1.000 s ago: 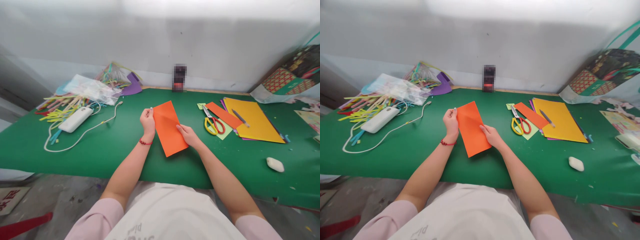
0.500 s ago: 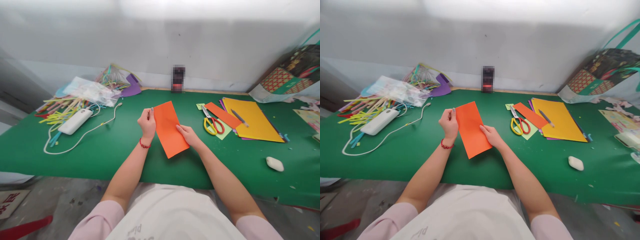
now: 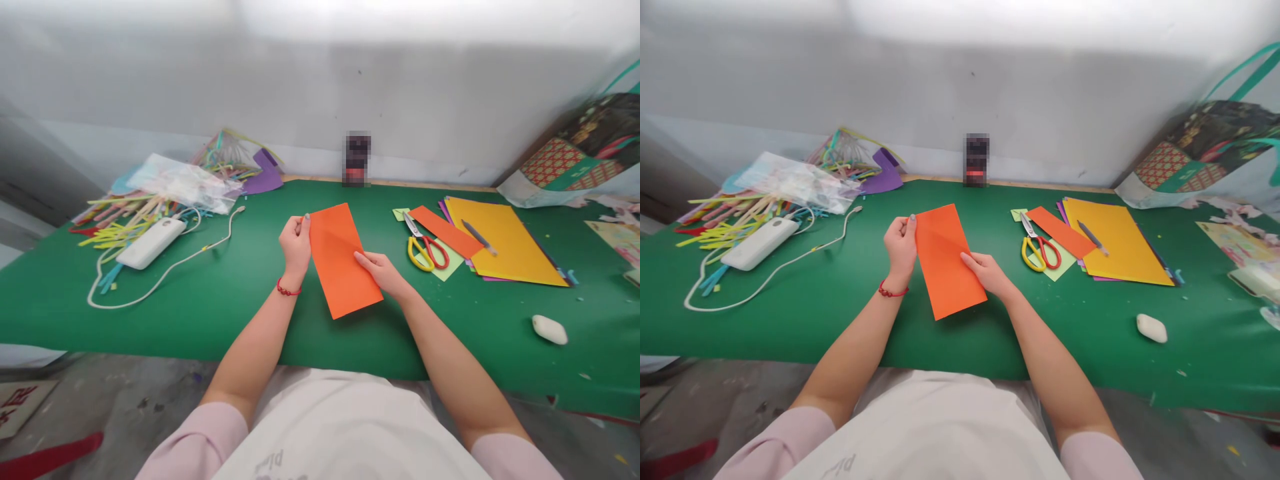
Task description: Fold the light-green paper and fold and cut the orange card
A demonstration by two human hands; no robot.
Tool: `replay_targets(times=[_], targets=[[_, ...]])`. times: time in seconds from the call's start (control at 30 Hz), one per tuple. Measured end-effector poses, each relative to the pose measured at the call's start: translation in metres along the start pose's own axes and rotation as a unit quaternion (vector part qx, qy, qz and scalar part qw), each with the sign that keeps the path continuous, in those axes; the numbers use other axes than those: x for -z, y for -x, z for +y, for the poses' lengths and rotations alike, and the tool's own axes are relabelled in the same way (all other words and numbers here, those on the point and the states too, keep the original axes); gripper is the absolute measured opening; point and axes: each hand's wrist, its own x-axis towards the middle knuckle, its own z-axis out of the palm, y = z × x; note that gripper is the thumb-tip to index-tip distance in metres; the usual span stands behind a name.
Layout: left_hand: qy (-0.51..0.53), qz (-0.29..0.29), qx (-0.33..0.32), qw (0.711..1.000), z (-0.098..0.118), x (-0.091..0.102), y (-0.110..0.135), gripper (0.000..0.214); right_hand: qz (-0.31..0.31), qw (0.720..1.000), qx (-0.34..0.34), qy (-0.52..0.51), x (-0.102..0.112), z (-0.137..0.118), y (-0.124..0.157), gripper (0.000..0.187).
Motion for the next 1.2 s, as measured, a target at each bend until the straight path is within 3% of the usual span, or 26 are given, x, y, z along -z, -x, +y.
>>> replay_targets(times=[0.07,0.17,0.33,1.03,1.2], targets=[[0.006,-0.013,0.002,1.000,-0.0004,-0.0006,0.0006,0.043,-0.004,1.000,0.001,0.028,0.0006,0.0000,0.0004,0.045],[0.016,-0.076,0.014,0.997,-0.0019,-0.0031,0.0036,0.043,-0.002,0.997,0.011,0.074,0.0014,0.0003,0.0000,0.047],[0.042,-0.144,0.057,0.987,-0.0043,-0.0072,0.0085,0.043,-0.008,0.997,0.014,0.079,0.0012,-0.0008,-0.0001,0.051],[0.024,-0.125,0.027,0.992,-0.0026,-0.0053,0.0069,0.042,-0.018,0.996,0.011,0.087,0.0018,0.0021,-0.0019,0.057],[0.055,-0.175,0.051,0.982,0.0002,-0.0058,0.0097,0.041,-0.022,0.994,0.020,0.102,0.0034,-0.0010,0.0003,0.060]])
